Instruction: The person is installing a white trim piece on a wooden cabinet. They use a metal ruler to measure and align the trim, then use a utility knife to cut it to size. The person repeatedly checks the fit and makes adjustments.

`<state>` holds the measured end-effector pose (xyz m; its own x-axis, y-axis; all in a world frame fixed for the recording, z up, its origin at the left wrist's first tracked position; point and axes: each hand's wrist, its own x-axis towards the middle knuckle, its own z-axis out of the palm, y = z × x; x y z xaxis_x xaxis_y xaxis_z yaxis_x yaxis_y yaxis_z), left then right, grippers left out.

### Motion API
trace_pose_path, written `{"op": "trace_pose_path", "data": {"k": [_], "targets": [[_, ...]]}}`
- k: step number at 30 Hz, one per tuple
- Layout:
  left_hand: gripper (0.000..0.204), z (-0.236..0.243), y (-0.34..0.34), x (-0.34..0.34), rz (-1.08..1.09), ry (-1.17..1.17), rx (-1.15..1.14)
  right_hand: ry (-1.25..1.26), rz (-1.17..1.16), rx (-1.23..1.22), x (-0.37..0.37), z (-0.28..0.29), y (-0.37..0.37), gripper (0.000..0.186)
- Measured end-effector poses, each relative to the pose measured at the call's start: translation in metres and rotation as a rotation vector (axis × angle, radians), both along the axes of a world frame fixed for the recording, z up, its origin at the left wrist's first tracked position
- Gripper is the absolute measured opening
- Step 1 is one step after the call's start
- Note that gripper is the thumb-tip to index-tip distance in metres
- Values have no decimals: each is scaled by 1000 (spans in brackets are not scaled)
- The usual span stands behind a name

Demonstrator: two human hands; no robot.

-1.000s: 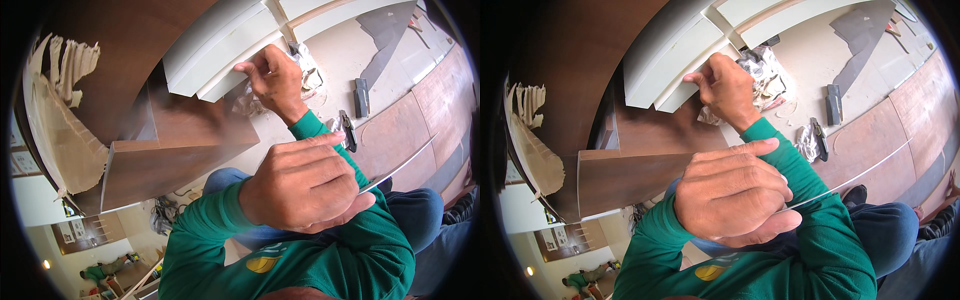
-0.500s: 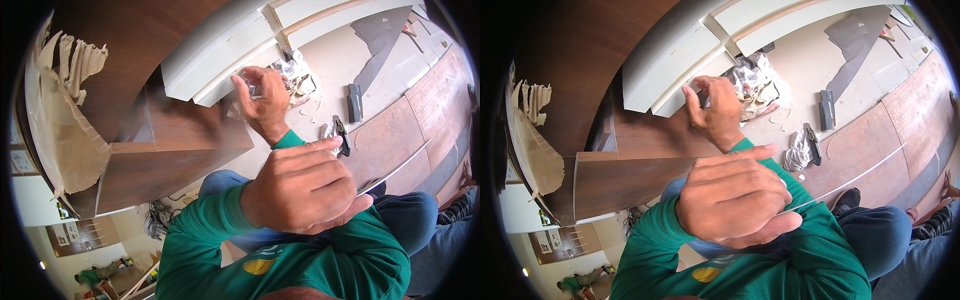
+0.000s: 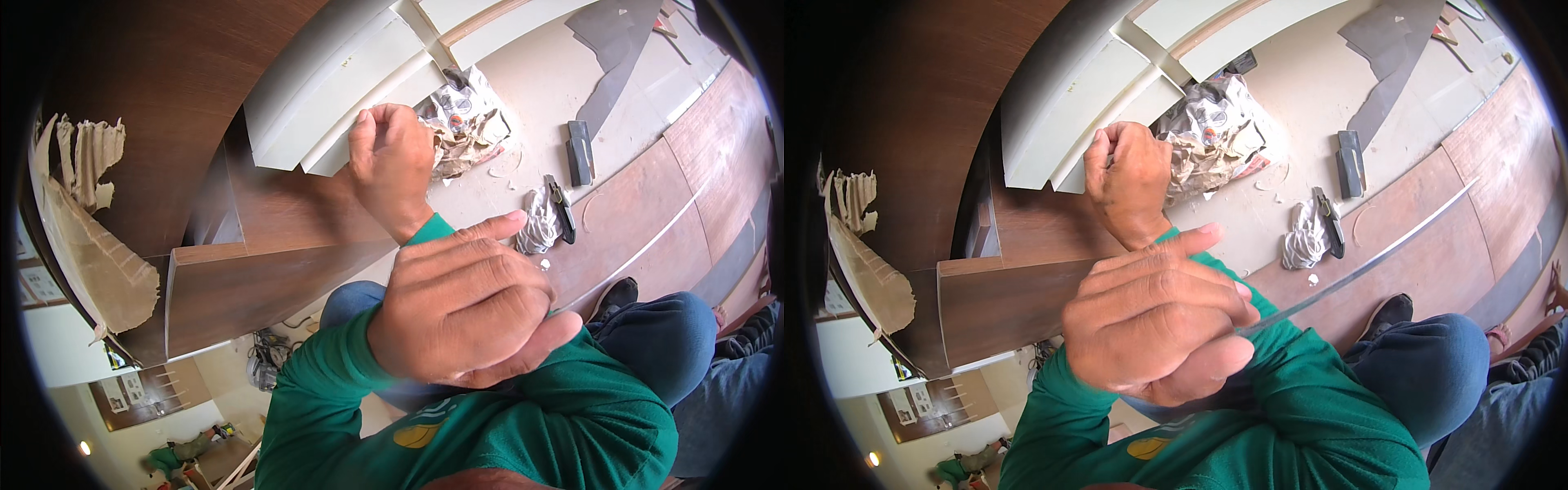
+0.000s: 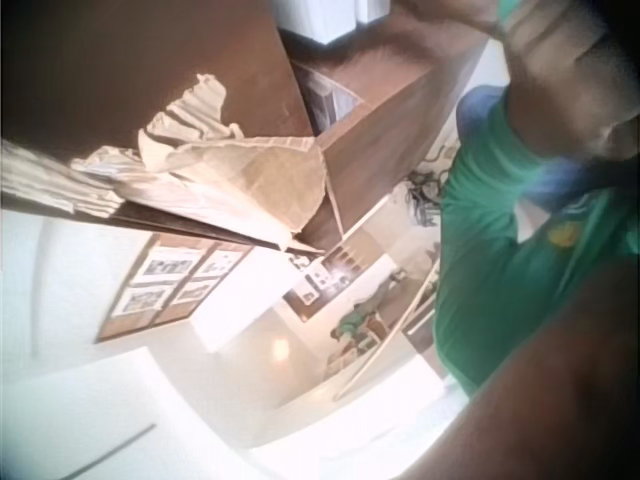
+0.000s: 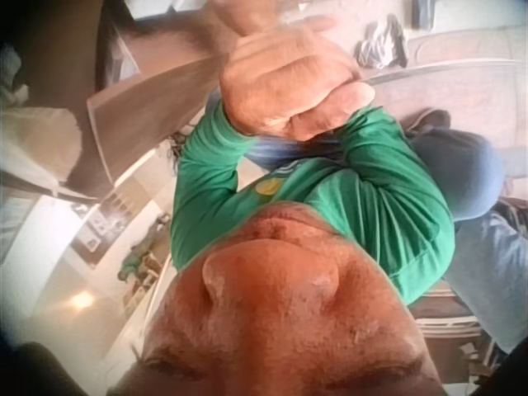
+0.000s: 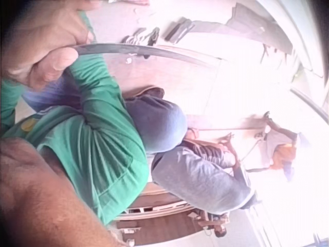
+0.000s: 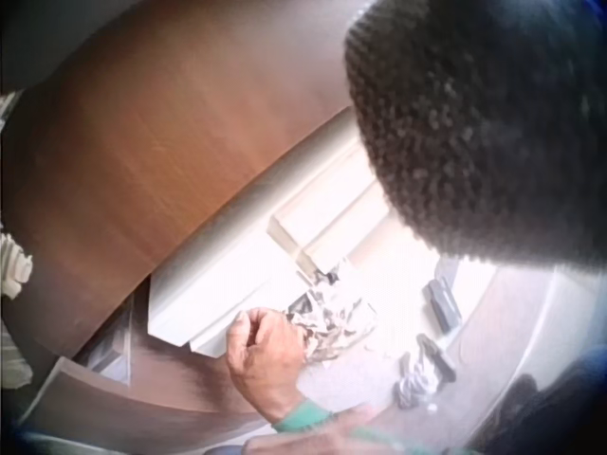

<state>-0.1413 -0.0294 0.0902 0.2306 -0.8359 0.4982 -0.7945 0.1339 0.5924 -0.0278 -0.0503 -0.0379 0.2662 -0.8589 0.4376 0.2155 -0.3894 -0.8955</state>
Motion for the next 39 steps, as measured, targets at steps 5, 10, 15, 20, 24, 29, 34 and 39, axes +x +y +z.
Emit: {"op": "trace_pose_path", "data": {"k": [5,10,15,20,24,29,34,39], "targets": [[19,-2,-8,2,-10,-35,-5,10,37,-60,-4,-9,-9,16],[18,-3,-5,3,10,-33,3,-7,141,124,-22,1,-8,23],[19,-1,-7,1,6,-49,-1,18,95,110,-13,8,-12,24],[20,3,-6,2,-5,-33,8,48,97,169,-6,12,-3,22],[22,4,-9,2,-24,-33,-35,48,53,74,2,8,3,20],[24,6,-27,-4,-37,-44,-122,40,24,-13,2,4,-4,18],[29,-4,-52,-2,-30,-96,-348,43,113,3,-7,-2,-3,16],[27,-15,-81,-4,-120,-25,-478,157,52,24,-29,-35,-25,13]]}}
